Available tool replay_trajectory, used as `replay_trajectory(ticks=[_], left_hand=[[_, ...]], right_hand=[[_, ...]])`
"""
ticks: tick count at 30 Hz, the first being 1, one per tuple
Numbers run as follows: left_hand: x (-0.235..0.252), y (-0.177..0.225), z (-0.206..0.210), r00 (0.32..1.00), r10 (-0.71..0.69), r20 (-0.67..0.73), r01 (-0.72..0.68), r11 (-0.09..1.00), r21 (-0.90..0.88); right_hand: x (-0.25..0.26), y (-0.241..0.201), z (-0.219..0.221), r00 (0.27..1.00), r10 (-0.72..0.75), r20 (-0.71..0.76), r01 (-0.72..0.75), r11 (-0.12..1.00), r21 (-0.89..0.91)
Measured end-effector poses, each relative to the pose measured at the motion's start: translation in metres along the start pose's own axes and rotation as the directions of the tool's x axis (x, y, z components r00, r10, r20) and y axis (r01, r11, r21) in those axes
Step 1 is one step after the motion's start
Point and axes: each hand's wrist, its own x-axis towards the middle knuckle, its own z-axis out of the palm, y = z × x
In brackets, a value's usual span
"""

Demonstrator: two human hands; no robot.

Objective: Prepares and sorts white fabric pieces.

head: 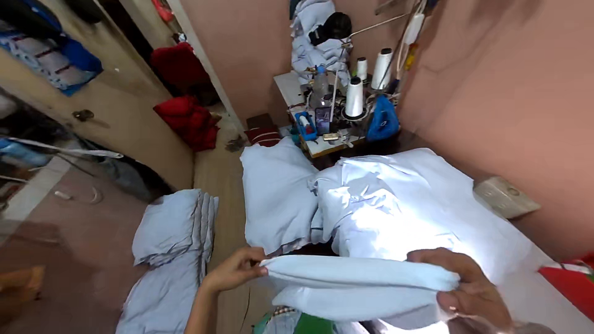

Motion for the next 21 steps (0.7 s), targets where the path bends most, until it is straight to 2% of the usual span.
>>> replay_trajectory(ticks=[2, 4, 6, 7, 8, 9, 10, 11, 13, 14, 15, 17, 19, 21], left_hand=[[-0.012, -0.018, -0.007, 0.958, 0.032, -0.284, -0.093, 0.974, -0.205], [-0.006, -0.004, -0.014, 0.797, -0.010, -0.604, -0.224, 0.923, -0.311], [0.002, 0.025, -0.037, 0.575, 0.004, -0.818, -0.322, 0.920, -0.222], [0.001, 0.037, -0.053, 0.479, 0.059, -0.876, -0.353, 0.927, -0.130], [-0.004, 0.047, -0.071, 0.409, 0.141, -0.902, -0.376, 0.926, -0.026], [-0.009, 0.054, -0.089, 0.369, 0.233, -0.900, -0.383, 0.920, 0.081], [-0.015, 0.061, -0.105, 0.373, 0.333, -0.866, -0.381, 0.906, 0.184], [-0.019, 0.068, -0.116, 0.431, 0.429, -0.794, -0.378, 0.885, 0.273], [-0.014, 0.083, -0.124, 0.626, 0.561, -0.541, -0.402, 0.827, 0.393], [-0.002, 0.088, -0.119, 0.711, 0.586, -0.389, -0.434, 0.801, 0.413], [0.014, 0.090, -0.111, 0.764, 0.596, -0.248, -0.465, 0.775, 0.429], [0.046, 0.086, -0.104, 0.804, 0.592, -0.056, -0.496, 0.719, 0.487], [0.064, 0.081, -0.126, 0.840, 0.541, -0.043, -0.454, 0.744, 0.491], [0.072, 0.075, -0.169, 0.890, 0.451, -0.072, -0.360, 0.790, 0.497]], right_hand=[[0.011, 0.005, -0.004, 0.998, 0.047, -0.033, -0.050, 0.993, -0.110], [0.028, 0.017, -0.006, 0.993, 0.108, -0.056, -0.119, 0.953, -0.277], [0.048, 0.030, -0.005, 0.989, 0.146, -0.016, -0.142, 0.924, -0.356], [0.056, 0.037, -0.003, 0.986, 0.165, 0.033, -0.141, 0.918, -0.371], [0.064, 0.042, -0.001, 0.977, 0.188, 0.097, -0.138, 0.914, -0.381], [0.072, 0.048, 0.002, 0.962, 0.216, 0.166, -0.134, 0.905, -0.403], [0.080, 0.054, 0.006, 0.941, 0.251, 0.227, -0.130, 0.887, -0.442], [0.088, 0.061, 0.012, 0.915, 0.302, 0.268, -0.135, 0.854, -0.502], [0.108, 0.079, 0.034, 0.868, 0.409, 0.281, -0.172, 0.779, -0.603], [0.122, 0.092, 0.051, 0.857, 0.435, 0.277, -0.202, 0.777, -0.596], [0.137, 0.107, 0.070, 0.852, 0.437, 0.289, -0.220, 0.799, -0.560], [0.167, 0.139, 0.103, 0.877, 0.362, 0.315, -0.212, 0.881, -0.423], [0.196, 0.157, 0.119, 0.908, 0.336, 0.250, -0.220, 0.891, -0.396], [0.226, 0.160, 0.116, 0.925, 0.331, 0.188, -0.203, 0.846, -0.493]])
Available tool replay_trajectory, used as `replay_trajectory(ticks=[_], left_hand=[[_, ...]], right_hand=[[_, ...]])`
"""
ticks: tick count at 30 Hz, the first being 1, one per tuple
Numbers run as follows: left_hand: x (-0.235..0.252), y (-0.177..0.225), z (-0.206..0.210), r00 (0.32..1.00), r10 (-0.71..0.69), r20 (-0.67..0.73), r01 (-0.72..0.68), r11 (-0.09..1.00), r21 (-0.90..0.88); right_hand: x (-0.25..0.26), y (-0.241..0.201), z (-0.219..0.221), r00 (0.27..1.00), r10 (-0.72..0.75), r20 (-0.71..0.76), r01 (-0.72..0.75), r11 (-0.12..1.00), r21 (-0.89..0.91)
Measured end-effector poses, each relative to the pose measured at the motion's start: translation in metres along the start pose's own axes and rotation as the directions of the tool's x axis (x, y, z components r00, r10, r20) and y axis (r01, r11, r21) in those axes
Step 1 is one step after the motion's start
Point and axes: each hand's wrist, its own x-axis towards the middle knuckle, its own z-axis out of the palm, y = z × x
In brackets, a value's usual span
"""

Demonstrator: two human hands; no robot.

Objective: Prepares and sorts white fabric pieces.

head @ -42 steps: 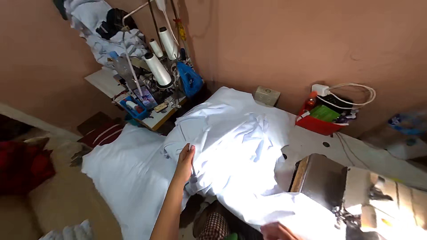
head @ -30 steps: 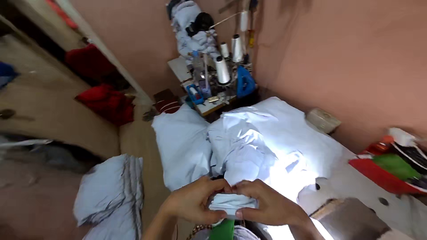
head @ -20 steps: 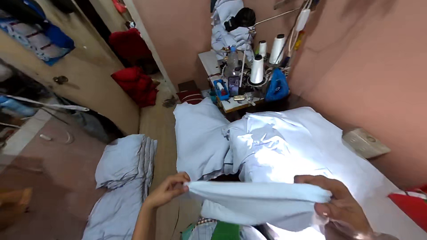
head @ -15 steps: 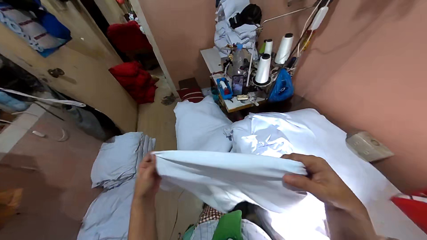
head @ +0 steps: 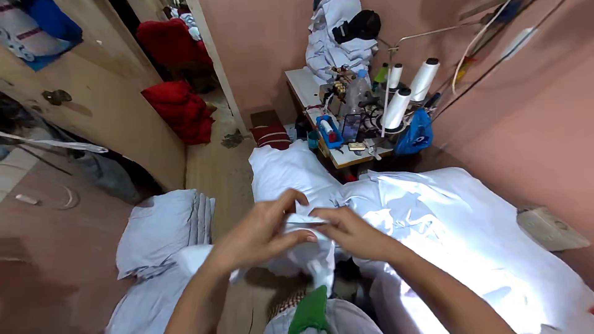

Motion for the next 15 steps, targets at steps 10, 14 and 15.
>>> replay_trajectory(ticks=[10, 14, 15], left_hand=[[-0.003, -0.103, -0.165, 0.904, -0.317, -0.288, 0.423, 0.768, 0.481], [-0.055, -0.162, -0.226, 0.842, -0.285, -0.458, 0.513, 0.687, 0.514], [-0.061, -0.162, -0.232, 0.837, -0.289, -0.464, 0.516, 0.700, 0.494]], right_hand=[[0.107, -0.008, -0.093, 0.996, -0.079, 0.030, 0.080, 0.997, -0.018], [0.114, 0.010, -0.112, 0.995, -0.049, 0.082, 0.057, 0.993, -0.103], [0.117, 0.013, -0.111, 0.998, -0.036, 0.059, 0.043, 0.992, -0.121]])
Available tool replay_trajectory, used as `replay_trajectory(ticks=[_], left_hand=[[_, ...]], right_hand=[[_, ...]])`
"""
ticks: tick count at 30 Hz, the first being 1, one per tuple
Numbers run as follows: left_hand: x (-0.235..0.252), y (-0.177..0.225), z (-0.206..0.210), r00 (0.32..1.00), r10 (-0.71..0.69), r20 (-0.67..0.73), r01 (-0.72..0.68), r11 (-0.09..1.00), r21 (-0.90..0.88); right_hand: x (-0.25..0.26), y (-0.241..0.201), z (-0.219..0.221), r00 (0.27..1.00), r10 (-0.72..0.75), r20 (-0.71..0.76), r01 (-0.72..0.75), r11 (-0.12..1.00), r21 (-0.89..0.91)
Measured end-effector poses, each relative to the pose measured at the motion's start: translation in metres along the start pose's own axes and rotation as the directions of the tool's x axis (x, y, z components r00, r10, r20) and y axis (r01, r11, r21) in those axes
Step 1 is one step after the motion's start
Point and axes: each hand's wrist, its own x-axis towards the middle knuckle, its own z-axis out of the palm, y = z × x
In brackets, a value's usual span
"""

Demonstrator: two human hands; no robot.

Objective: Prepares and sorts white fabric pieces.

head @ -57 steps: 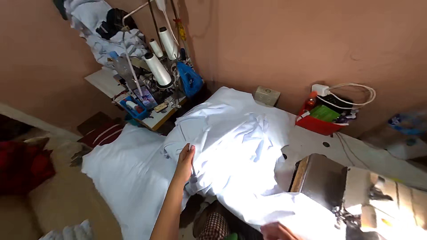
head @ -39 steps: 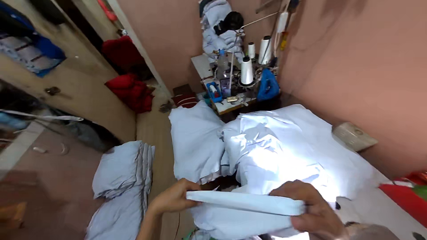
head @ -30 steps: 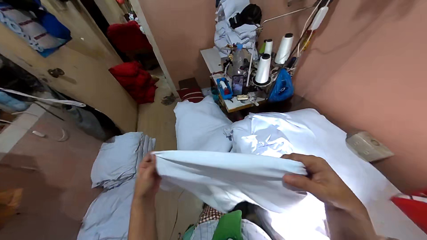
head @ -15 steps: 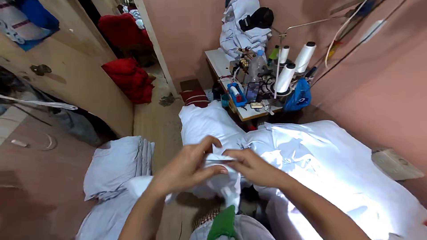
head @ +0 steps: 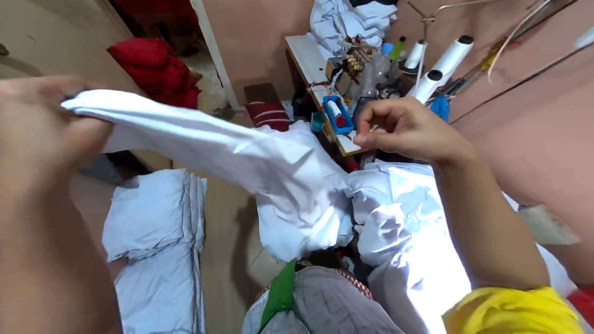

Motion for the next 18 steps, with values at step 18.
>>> replay_trajectory(ticks=[18], left_hand=[[-0.056, 0.054, -0.016, 0.905, -0.053, 0.422, 0.377, 0.557, -0.740]], right_hand=[[0.171, -0.019, 0.124, 0.948, -0.281, -0.147, 0.303, 0.940, 0.155]])
